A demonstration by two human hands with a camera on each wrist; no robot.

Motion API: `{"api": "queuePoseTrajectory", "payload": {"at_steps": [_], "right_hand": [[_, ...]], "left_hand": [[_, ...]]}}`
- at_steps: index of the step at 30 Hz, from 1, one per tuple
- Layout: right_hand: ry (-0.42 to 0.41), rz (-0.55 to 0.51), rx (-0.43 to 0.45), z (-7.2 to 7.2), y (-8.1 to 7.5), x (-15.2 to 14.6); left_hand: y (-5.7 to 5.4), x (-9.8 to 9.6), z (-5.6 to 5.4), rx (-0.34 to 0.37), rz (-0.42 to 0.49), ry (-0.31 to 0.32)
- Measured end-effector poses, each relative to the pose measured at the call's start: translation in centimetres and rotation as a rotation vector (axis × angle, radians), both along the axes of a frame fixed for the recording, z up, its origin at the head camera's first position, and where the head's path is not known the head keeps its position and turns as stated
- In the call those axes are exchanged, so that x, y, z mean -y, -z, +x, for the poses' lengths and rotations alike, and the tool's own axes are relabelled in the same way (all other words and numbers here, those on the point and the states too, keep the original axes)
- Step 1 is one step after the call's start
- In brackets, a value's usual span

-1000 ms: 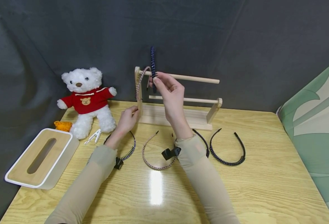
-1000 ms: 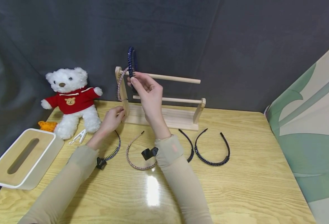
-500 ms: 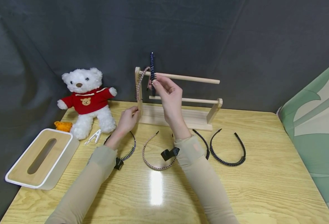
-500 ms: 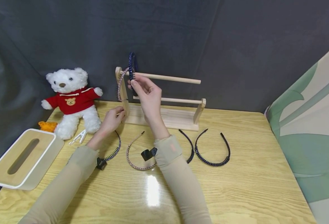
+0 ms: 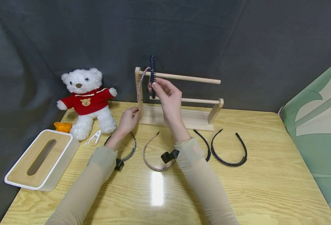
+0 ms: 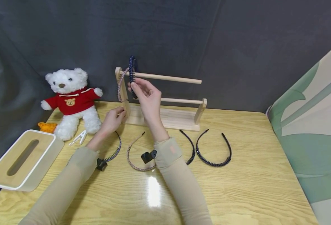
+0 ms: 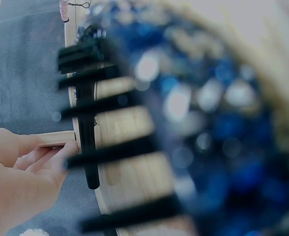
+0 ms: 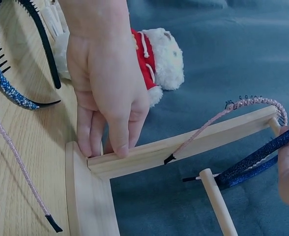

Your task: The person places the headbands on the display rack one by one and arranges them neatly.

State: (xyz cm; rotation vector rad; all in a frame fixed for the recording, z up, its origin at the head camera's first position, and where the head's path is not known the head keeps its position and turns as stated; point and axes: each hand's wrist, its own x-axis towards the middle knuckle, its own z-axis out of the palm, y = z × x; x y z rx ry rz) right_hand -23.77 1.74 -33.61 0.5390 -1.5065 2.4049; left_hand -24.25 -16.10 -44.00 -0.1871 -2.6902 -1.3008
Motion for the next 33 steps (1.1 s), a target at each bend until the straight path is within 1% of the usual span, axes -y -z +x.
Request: {"api": "queuePoseTrajectory", "payload": {"at_steps": [8,21,25,29,33], "right_hand": [[0.018,0.003,0.002,0.5,-0.2,0.0],[0.026,-0.004,0.004,0.9,-0.3,0.1],[0.029,0.011,0.012,1.1,-0.3,0.1],[0.036,0.022,0.033,1.2,-0.2,0.1],[0.035,0.015,0.044,0.9,0.2,0.2]], "left_hand": [[-0.1,0.1,0.1,-0.002,-0.001,0.003],[-0.1,0.1,0.1,0.021,0.0,0.009],[-0.1,0.1,0.1,0.012,0.001,0.009],[-0.2,0.1,0.1,0.021,0.004,0.014],[-0.2,0.1,0.1,0.024,0.002,0.011]]}}
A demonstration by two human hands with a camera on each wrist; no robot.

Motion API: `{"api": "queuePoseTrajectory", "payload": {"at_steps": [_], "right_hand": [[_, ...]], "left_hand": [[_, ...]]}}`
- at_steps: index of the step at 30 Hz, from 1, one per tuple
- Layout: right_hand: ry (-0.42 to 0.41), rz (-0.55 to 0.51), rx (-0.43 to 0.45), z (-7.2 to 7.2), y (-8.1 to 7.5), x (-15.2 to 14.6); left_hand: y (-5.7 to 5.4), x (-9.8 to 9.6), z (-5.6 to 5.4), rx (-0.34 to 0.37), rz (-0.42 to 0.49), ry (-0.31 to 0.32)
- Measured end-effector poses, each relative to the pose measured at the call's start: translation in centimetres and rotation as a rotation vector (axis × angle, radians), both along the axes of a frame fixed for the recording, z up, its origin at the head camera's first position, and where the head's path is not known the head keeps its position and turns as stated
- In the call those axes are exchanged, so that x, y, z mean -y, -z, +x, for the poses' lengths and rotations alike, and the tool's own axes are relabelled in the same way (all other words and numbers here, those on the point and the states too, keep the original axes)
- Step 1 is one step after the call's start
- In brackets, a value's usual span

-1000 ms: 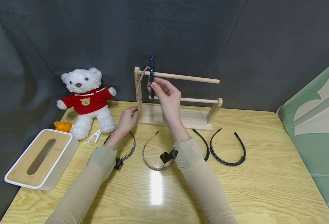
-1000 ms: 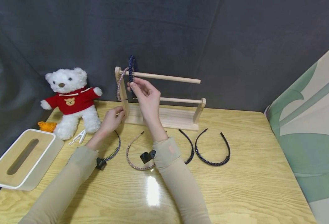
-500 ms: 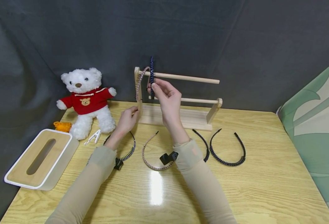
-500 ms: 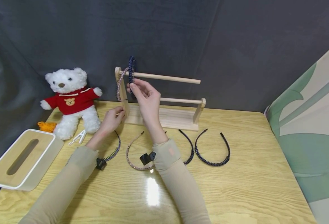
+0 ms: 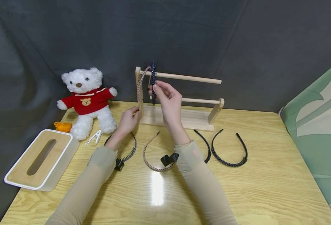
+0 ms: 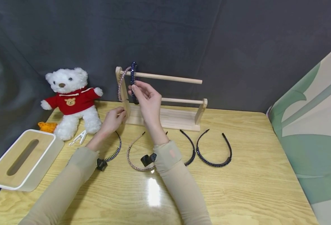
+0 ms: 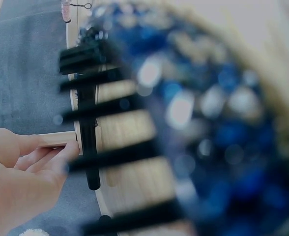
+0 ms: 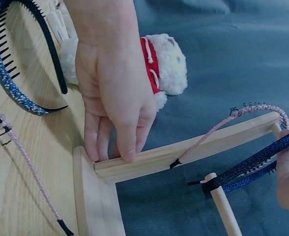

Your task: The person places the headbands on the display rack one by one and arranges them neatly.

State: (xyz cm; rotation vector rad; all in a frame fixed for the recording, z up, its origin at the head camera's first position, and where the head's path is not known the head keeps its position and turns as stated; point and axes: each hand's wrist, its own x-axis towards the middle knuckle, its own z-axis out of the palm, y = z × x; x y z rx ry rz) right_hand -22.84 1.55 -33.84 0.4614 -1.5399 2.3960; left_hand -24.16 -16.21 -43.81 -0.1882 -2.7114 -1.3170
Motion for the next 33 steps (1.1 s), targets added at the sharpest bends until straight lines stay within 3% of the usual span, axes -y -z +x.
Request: {"api": "queuePoseTrajectory", "payload": {"at_steps": [33], "right_hand": [[0.0,-0.012,0.073,-0.74,0.75,0.27]], "left_hand": [[-0.29,-0.26,0.16,0.002,-0.005,-0.012]]}}
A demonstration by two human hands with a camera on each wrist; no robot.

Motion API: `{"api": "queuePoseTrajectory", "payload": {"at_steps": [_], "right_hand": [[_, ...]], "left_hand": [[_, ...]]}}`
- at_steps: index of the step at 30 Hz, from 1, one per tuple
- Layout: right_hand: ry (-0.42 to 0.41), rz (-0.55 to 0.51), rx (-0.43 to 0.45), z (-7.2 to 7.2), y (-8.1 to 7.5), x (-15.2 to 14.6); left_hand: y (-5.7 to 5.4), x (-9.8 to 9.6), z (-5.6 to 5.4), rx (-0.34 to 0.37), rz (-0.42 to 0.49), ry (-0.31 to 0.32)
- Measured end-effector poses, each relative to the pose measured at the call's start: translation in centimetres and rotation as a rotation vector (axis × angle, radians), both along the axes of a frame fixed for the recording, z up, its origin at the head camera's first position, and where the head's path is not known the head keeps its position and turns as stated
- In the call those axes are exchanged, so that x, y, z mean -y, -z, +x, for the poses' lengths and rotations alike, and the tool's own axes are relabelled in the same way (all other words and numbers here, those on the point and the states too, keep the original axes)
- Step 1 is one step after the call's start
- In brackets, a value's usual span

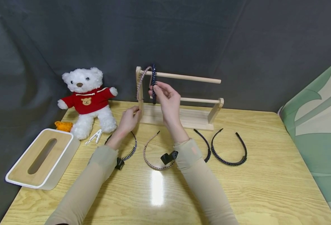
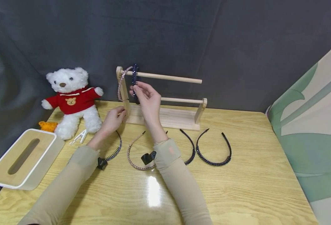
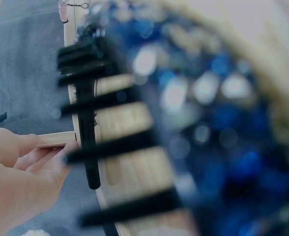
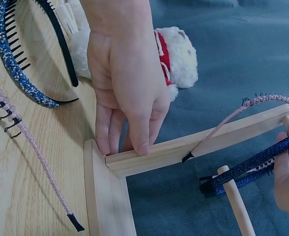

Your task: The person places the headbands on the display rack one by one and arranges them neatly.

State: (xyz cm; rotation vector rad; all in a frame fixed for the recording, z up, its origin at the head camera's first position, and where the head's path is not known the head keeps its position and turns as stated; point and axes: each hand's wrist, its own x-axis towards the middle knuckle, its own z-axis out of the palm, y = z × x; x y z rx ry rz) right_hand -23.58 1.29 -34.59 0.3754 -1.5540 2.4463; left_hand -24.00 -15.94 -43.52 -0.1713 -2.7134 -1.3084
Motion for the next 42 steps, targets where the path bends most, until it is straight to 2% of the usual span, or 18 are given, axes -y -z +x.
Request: {"api": "queuePoseTrajectory", "payload": {"at_steps": [10,18,28,33,42], "right_hand": [[-0.001,0.03,-0.009,-0.16,0.35,-0.26],[-0.014,0.037,-0.021,-0.06,0.32,-0.26],[0.003,0.131,-0.024,0.18,0.66,-0.4],[0.025,0.152,-0.052,0.21,0.81,-0.51],[0.014,0.17,-0.12,0.66,0.89,-0.99]], "left_hand": [[0.02,0.06,0.1,-0.019,-0.008,0.019],[-0.08,0.19,0.14,-0.006,-0.012,0.022],[-0.06,0.15,0.05,0.005,-0.015,0.017],[-0.03,0.24,0.05,0.004,-0.006,0.018],[0.13,0.31,-0.22,0.005,-0.007,0.016]]}}
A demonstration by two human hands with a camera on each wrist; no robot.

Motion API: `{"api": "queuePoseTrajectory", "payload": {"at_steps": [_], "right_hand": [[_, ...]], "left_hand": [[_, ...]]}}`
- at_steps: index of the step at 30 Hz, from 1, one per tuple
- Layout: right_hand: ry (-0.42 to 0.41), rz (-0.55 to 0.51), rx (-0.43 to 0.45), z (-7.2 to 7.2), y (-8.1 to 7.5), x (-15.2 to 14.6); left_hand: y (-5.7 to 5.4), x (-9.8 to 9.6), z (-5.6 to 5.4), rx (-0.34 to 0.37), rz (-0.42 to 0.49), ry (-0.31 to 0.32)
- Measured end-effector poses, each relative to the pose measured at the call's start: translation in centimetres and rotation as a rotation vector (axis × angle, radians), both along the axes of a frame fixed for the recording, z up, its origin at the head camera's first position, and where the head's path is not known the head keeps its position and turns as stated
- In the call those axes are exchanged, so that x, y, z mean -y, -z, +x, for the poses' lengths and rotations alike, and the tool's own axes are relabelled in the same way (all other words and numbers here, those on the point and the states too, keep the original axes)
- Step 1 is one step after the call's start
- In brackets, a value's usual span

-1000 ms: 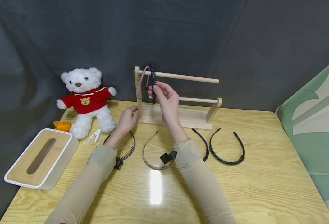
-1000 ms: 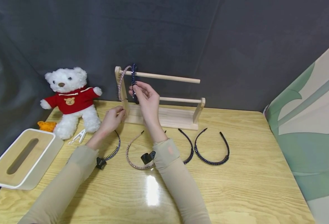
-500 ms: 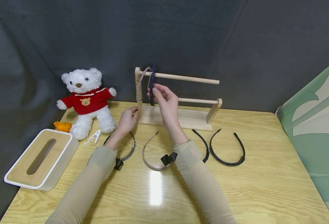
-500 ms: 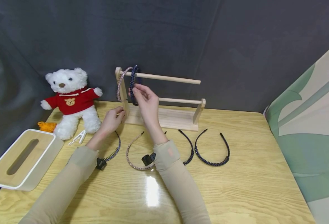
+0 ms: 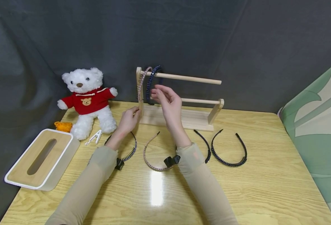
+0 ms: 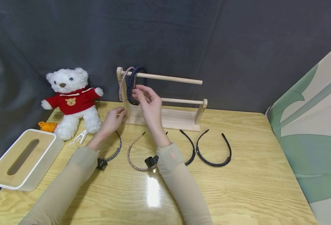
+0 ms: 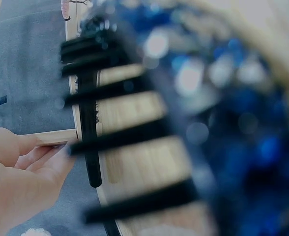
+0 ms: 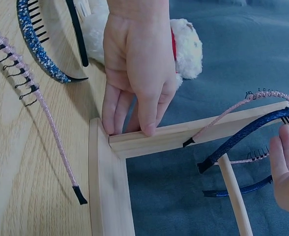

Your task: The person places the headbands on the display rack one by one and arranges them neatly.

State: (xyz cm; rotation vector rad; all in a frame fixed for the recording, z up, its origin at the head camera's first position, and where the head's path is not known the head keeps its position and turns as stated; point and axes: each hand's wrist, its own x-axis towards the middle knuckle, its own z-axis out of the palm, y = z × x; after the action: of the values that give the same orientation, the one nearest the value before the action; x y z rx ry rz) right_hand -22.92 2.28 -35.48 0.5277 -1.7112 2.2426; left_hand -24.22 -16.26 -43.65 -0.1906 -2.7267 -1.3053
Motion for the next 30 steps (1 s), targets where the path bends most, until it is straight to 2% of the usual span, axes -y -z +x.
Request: {"api": "queuePoseTrajectory", "payload": {"at_steps": [10,11,15,17,18,23,26,30], "right_hand": [[-0.001,0.024,-0.033,0.6,0.1,-0.3],[-0.002,0.025,-0.039,0.7,0.1,-0.3],[-0.004,0.055,-0.067,1.2,0.0,-0.4],[-0.009,0.081,-0.08,1.6,0.0,-0.5],[-0.01,0.1,-0.088,1.8,-0.1,-0.5],[-0.033,0.215,-0.136,2.8,-0.1,-0.8],[-0.074,0.267,-0.156,3.4,-0.1,-1.0],[-0.137,0.328,-0.152,3.9,0.1,-0.9]], "left_hand": [[0.1,0.0,-0.1,-0.022,-0.011,-0.003],[0.8,0.3,-0.6,-0.04,0.008,0.003],[0.8,0.2,-0.5,-0.052,0.012,0.0],[0.7,0.2,-0.5,-0.048,0.013,-0.001],[-0.1,-0.1,0.0,-0.031,-0.005,-0.009],[0.1,-0.1,-0.2,-0.033,-0.016,-0.019],[0.1,-0.1,-0.3,-0.037,-0.016,-0.016],[-0.1,0.0,-0.3,-0.008,0.001,-0.002]]}}
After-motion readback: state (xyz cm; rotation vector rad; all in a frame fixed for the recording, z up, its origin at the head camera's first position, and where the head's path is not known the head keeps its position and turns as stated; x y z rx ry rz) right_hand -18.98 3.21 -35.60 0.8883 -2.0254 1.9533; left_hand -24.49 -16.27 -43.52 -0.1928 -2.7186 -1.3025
